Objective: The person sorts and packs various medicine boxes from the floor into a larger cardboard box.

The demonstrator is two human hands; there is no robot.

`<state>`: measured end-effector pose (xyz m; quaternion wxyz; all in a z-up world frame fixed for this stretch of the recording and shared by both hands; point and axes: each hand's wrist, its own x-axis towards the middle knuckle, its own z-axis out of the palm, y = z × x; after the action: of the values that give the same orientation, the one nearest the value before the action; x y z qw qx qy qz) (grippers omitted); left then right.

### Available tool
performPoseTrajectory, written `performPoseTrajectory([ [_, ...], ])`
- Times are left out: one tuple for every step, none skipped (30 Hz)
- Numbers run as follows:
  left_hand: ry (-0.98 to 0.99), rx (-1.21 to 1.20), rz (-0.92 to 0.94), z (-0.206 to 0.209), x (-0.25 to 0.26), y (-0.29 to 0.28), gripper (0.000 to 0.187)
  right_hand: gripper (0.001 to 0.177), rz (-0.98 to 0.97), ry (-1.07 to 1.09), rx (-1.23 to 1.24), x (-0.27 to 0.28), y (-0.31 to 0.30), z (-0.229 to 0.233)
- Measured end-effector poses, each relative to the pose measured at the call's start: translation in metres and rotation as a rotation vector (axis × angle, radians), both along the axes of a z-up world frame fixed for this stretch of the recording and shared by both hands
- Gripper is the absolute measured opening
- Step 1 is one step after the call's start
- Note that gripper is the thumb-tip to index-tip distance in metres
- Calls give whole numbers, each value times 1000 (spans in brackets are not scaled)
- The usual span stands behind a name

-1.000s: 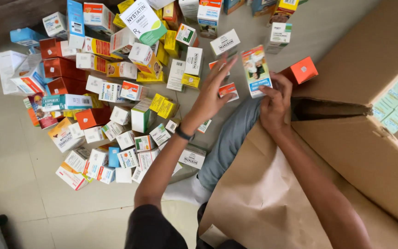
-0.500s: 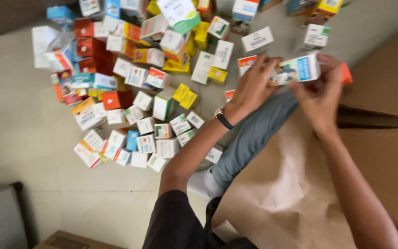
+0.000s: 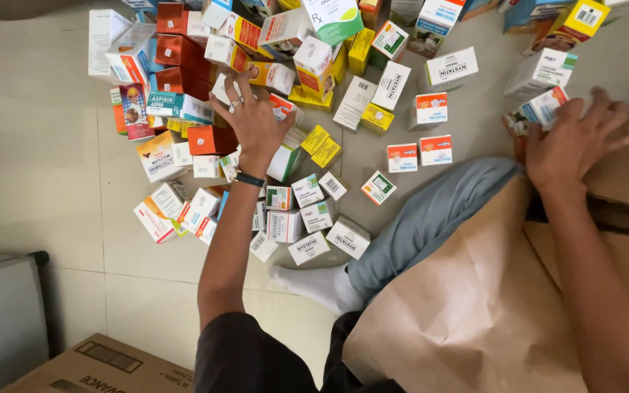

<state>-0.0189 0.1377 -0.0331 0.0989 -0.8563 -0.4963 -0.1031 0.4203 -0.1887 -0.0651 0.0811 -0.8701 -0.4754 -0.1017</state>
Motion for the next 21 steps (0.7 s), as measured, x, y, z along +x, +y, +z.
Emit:
performPoseTrajectory([
  [-53,-146,-31,8,0,-1,66,38,14,-75,26,-2,-4,4],
  [-52,-151,-33,19,3,-3,66,38,12,-74,20,-10,-6,19],
  [-129,-142,-33,31,7,-6,57,40,7,-1,24,-18,-8,34],
  [-209,-128,-36,44,12,-5,48,42,0,69,35,-25,-7,50],
  [-210,-128,-41,52,11,-5,48,42,-4,66,35,-33,-7,62],
  [-335,-284,32,60,10,-5,55,43,13,132,77,-43,-7,74],
  [-459,-441,107,68,8,-6,63,44,31,197,119,-52,-7,86],
  [-458,-442,104,78,9,-10,63,44,28,197,119,-68,-2,104],
  [-554,-410,47,88,10,-13,59,43,84,265,154,-86,3,122],
  [-651,-375,-11,99,11,-17,56,43,143,330,192,-102,10,140],
  [-652,-372,-12,105,18,-21,56,43,143,328,195,-115,19,154],
  [-682,-413,-106,111,24,-26,56,43,224,580,252,-129,27,167],
  [-710,-452,-201,116,30,-31,57,44,307,833,306,-143,35,180],
  [-712,-450,-203,125,41,-38,57,44,307,829,308,-154,41,185],
  [-657,-502,-257,134,52,-45,65,46,343,927,304,-165,47,191],
  [-601,-555,-313,142,63,-53,73,49,377,1024,299,-176,52,195],
  [-603,-555,-317,143,70,-62,73,49,374,1020,300,-182,56,199],
  [-602,-540,-366,144,78,-71,76,57,453,978,311,-187,60,203],
  [-600,-525,-414,144,86,-80,78,66,531,935,320,-192,65,207],
  [-603,-526,-416,142,92,-88,78,66,530,932,319,-191,65,206],
  [-633,-589,-492,139,98,-95,76,76,542,875,308,-190,66,204],
])
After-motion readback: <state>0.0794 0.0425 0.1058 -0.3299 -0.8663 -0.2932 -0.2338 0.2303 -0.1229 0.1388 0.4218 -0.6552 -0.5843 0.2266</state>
